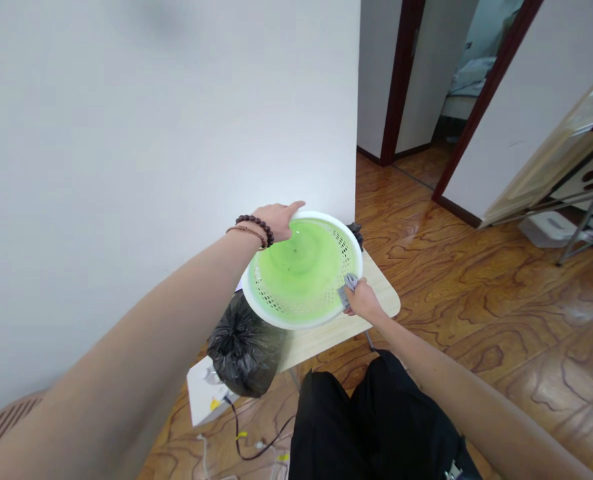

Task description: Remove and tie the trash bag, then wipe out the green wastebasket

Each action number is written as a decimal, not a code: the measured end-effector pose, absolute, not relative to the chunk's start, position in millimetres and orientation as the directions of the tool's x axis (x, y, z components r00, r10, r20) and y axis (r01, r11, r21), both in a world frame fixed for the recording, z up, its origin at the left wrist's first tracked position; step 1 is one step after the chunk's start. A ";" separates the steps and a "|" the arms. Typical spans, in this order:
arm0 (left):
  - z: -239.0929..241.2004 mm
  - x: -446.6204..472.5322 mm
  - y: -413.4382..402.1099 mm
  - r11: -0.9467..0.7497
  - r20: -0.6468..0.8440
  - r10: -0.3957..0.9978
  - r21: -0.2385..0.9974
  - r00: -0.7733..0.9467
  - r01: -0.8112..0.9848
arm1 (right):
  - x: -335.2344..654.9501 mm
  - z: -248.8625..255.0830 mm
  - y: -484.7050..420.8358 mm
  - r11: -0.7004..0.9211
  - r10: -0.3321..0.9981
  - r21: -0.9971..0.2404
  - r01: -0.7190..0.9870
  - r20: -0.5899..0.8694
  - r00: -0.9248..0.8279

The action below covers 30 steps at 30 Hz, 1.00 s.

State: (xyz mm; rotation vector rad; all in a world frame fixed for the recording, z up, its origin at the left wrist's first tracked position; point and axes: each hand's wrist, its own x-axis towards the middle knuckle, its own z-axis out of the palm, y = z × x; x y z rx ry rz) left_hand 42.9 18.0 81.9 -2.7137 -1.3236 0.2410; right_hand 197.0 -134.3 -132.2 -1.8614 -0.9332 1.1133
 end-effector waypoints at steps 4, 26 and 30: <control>68.7 40.9 24.4 -0.686 -0.069 0.728 -0.054 0.682 0.726 | 199.2 -137.8 -134.6 -0.454 0.868 -0.872 0.186 -0.385 0.315; 63.0 44.2 29.7 -0.542 -0.077 0.838 0.003 0.540 0.841 | 220.8 -122.8 -114.5 -0.344 0.930 -0.589 0.731 -0.107 0.351; 65.0 42.9 24.3 -0.572 -0.070 0.818 0.000 0.570 0.820 | 207.0 -140.4 -130.1 -0.411 0.910 -0.611 0.677 -0.230 0.344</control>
